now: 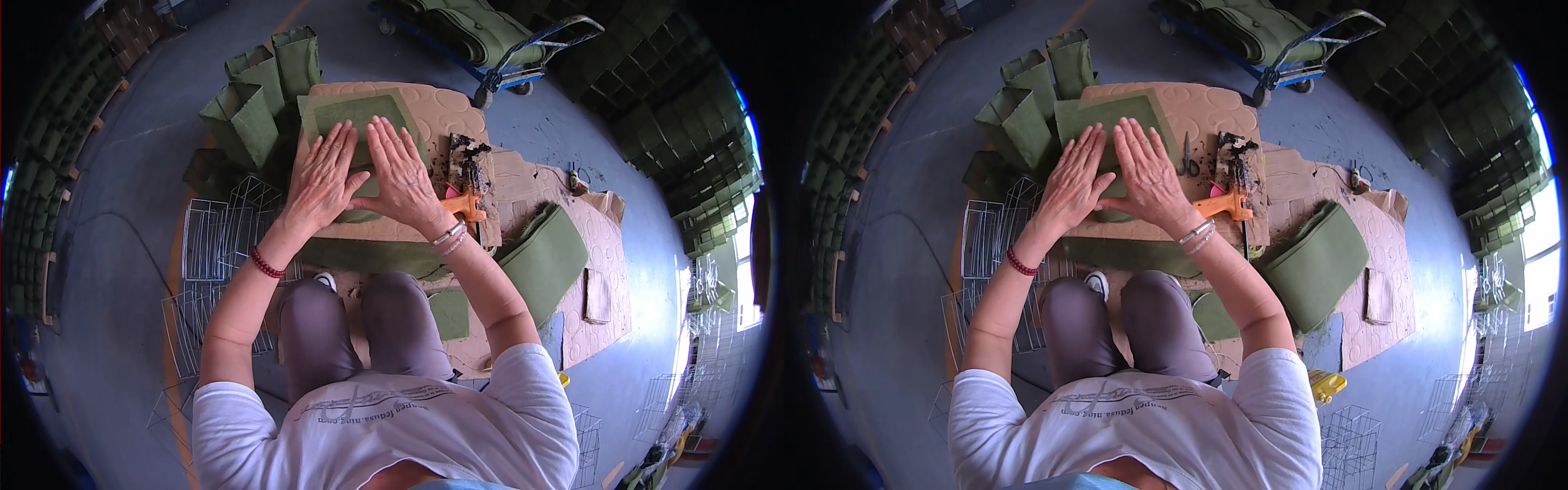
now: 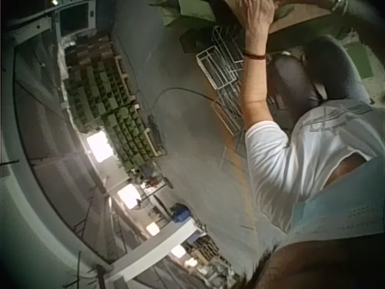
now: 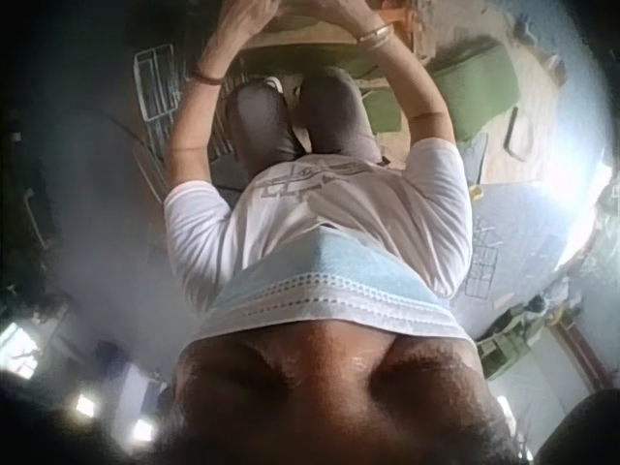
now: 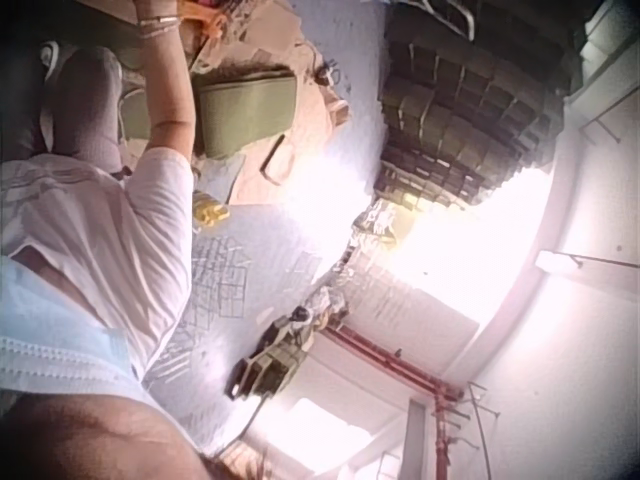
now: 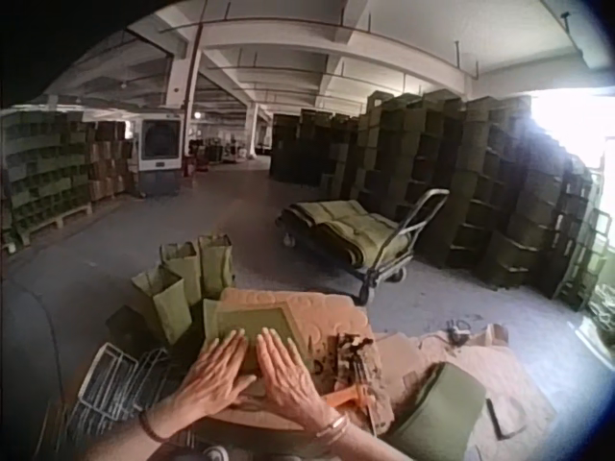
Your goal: Assembling and gluing green foam or fabric pieces onto wire frames in a manufacturing environment.
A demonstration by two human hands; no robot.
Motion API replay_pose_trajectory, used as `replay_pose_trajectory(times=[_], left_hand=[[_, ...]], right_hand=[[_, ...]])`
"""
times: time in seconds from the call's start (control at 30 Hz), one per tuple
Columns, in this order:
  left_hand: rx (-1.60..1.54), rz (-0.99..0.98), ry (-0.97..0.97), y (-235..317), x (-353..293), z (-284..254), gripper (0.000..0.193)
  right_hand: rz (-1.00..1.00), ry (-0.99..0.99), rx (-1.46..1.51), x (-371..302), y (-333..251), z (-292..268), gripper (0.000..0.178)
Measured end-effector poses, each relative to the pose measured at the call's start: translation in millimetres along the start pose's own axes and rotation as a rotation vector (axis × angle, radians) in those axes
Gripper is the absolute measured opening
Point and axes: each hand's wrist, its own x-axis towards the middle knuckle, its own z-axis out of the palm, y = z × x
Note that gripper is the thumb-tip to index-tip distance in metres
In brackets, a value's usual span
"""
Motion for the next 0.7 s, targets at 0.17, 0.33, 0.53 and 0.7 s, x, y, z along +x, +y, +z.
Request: replay_pose_trajectory(times=[0.17, 0.33, 0.53, 0.7], left_hand=[[0.077, -0.039, -0.105, -0.4, -2.6, 5.8, 0.067], [-0.134, -0.077, -0.137, -14.6, -5.9, 1.9, 0.066], [-0.206, -0.127, -0.009, -60.3, 50.4, -9.5, 0.074], [-0.433, -0.426, -0.232, -101.9, 69.6, 14.8, 0.055]], right_hand=[[0.034, -0.025, -0.022, -9.0, 17.2, 7.5, 0.117], [0.061, 0.001, 0.054, -10.9, 9.3, -4.8, 0.114], [0.798, 0.241, 0.789, -84.7, 19.1, 52.9, 0.078], [0.778, 0.278, 0.866, -88.7, 9.6, 101.2, 0.053]])
